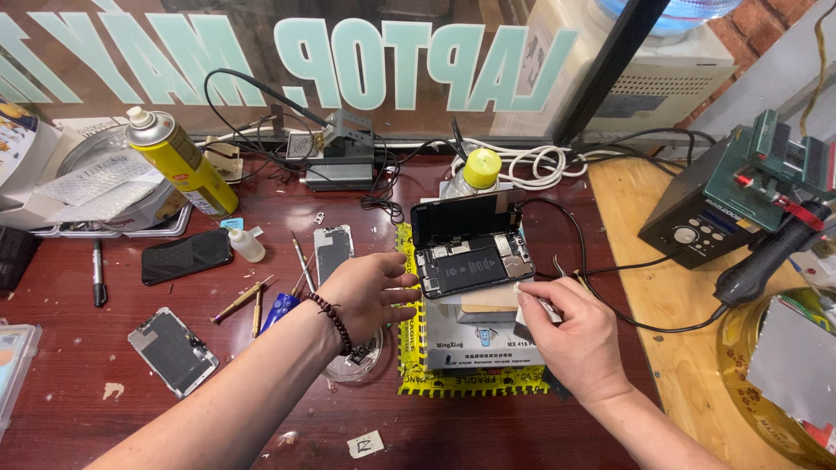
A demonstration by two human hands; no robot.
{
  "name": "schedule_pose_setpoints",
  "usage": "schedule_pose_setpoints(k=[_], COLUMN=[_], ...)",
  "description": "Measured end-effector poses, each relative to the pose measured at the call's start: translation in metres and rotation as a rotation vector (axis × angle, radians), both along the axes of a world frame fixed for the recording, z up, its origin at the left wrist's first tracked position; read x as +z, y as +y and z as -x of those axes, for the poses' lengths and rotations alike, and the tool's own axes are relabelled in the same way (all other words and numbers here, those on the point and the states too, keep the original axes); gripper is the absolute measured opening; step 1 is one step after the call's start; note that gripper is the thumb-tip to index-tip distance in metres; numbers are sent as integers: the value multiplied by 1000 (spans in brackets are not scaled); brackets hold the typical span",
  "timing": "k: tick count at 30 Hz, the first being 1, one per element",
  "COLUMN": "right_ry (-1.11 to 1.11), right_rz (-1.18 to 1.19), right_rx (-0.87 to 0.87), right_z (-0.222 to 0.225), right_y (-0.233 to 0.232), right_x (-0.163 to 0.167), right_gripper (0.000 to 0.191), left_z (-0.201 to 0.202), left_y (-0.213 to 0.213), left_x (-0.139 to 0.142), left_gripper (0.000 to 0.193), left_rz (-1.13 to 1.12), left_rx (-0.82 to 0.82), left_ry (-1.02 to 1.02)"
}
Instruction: The person repairs a disassembled smartphone at a workbench. They pry at the phone's internal components with a small tool, pick up small parts, dip a component into a bowl of liquid, clean a part, then press the phone closed and handle the assembled phone.
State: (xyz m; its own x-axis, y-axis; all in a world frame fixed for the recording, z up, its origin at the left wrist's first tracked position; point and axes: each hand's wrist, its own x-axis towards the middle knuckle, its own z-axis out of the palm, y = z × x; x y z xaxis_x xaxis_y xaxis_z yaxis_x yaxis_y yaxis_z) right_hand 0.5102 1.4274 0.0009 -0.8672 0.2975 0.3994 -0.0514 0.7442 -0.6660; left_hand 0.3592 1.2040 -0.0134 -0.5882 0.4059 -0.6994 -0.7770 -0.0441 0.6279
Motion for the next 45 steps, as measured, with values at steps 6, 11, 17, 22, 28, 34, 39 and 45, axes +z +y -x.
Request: schedule_pose_setpoints(k=[6,11,17,22,28,34,39,45], right_ry=[-9,-4,-98,-222,-288,-291,-367,-326], right_rz=[-5,-121,-229,-231,-255,-272,-286,-310], right_rx=[-7,-9,-30,-68,-89,-82,-85,-83], right_z=[-4,13,19,24,32,30,34,28], right_y=[2,13,10,8,8,5,4,5], right_x=[-5,2,1,3,7,10,14,14], right_gripper=[12,15,16,18,18,19,20,20], left_z=[-1,-7,-14,-15,-16,-15,-14,-14], left_y=[7,12,15,15,16,14,16,16], left_x=[-3,2,11,14,16,16,13,12], left_gripper=[34,57,63,64,64,62,59,57], left_rz=[-21,5,46,11,8,17,19,12], left_rx=[14,-12,-16,-48,-42,-40,-30,-36], left_ry=[2,81,96,107,99,116,117,114])
